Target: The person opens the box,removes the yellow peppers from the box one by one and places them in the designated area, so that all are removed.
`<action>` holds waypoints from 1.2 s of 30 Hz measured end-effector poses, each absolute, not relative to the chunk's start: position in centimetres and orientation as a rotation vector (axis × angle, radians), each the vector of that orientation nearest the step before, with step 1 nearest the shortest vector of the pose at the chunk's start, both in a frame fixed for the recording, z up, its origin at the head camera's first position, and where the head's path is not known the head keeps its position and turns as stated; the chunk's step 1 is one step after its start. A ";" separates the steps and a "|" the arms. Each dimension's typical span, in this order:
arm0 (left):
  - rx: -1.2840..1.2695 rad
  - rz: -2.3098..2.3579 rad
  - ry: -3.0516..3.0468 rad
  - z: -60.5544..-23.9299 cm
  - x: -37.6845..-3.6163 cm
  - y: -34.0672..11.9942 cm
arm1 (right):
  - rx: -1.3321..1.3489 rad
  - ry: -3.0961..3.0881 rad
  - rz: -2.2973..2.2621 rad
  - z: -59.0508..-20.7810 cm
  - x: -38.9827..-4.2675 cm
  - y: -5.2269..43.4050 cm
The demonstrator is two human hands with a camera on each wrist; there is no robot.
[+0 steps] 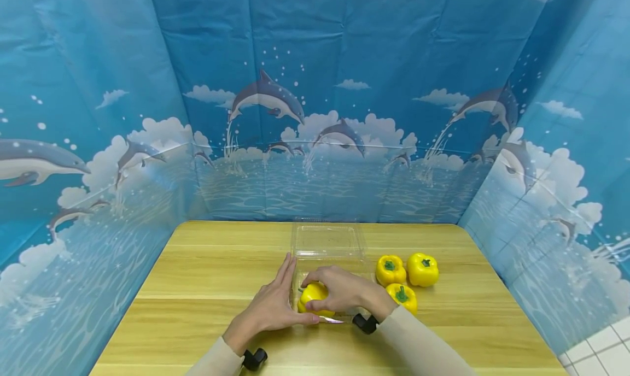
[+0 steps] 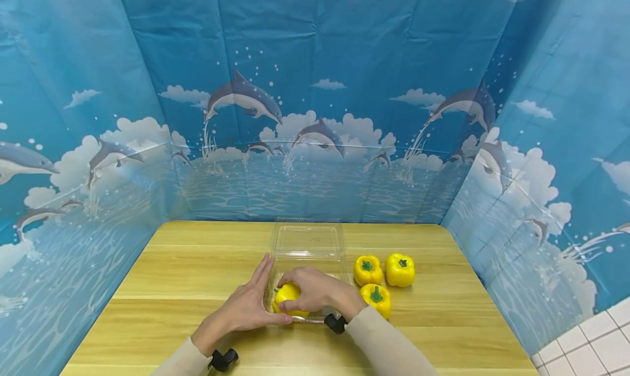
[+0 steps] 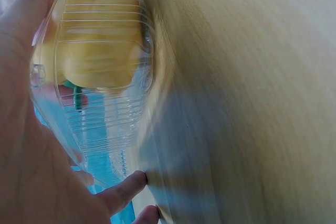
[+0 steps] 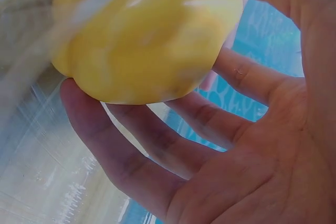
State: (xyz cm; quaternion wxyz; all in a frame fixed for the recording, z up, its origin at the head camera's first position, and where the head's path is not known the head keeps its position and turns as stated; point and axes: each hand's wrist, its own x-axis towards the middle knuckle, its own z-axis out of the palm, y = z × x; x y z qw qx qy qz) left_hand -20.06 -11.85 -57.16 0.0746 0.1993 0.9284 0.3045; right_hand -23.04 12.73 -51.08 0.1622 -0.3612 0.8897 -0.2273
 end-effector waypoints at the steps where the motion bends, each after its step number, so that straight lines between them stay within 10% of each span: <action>1: 0.600 0.912 2.787 -57.2 -20.1 -11.8 | -1.026 2.540 -0.649 -51.1 -23.0 12.7; 36: 0.586 0.919 2.782 -56.7 -19.7 -11.7 | -1.029 2.593 -0.726 -51.0 -22.8 13.1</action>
